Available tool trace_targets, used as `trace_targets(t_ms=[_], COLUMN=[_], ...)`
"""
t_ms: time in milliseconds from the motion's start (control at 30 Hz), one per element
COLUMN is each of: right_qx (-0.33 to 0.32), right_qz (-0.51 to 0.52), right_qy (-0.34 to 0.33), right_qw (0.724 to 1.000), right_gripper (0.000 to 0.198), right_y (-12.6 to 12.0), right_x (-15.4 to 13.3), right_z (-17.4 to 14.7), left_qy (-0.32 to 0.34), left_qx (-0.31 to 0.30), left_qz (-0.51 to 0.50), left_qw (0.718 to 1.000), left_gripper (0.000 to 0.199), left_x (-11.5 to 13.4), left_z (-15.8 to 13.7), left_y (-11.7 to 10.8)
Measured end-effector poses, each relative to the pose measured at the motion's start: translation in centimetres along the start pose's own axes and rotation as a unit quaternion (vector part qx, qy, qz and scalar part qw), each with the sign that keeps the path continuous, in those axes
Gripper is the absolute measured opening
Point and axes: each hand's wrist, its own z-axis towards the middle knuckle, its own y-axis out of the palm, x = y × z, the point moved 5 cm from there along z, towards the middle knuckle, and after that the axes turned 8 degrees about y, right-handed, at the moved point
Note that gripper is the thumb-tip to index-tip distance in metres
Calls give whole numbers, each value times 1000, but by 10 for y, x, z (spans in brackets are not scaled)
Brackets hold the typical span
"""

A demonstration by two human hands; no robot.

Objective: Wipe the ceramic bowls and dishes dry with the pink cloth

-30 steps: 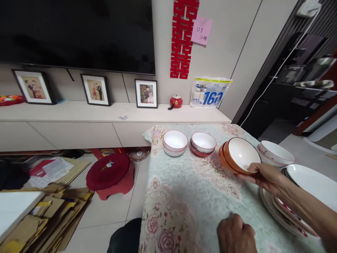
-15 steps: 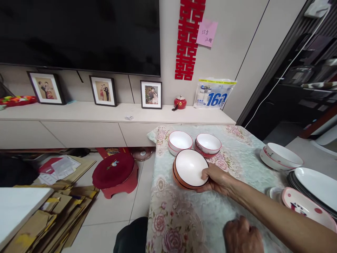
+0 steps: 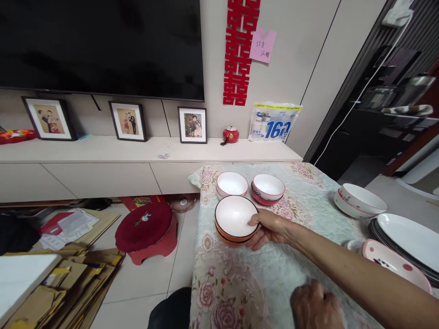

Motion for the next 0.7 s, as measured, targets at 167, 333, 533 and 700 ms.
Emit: trace_targets(t_ms=[167,333,533,700], right_qx=[0,72,328,604], right_qz=[-7,-38,-68,-167], right_qy=[-23,-80,-155,-104], right_qw=[1000,993,929,773], right_gripper=[53,41,25,34], right_y=[-1,-26,-149,-275], right_x=[2,4,3,8], right_z=[-9,-47,-132,-192], left_qy=[14,34,57,55], left_qx=[15,-8,-26,-34], left_qz=[41,33,26,42], left_qw=[999,999,998,997], left_gripper=[36,45,46,48], left_x=[1,0,6,3], left_z=[-1,-3,-3,-1], left_y=[-5,-14,-21,-16])
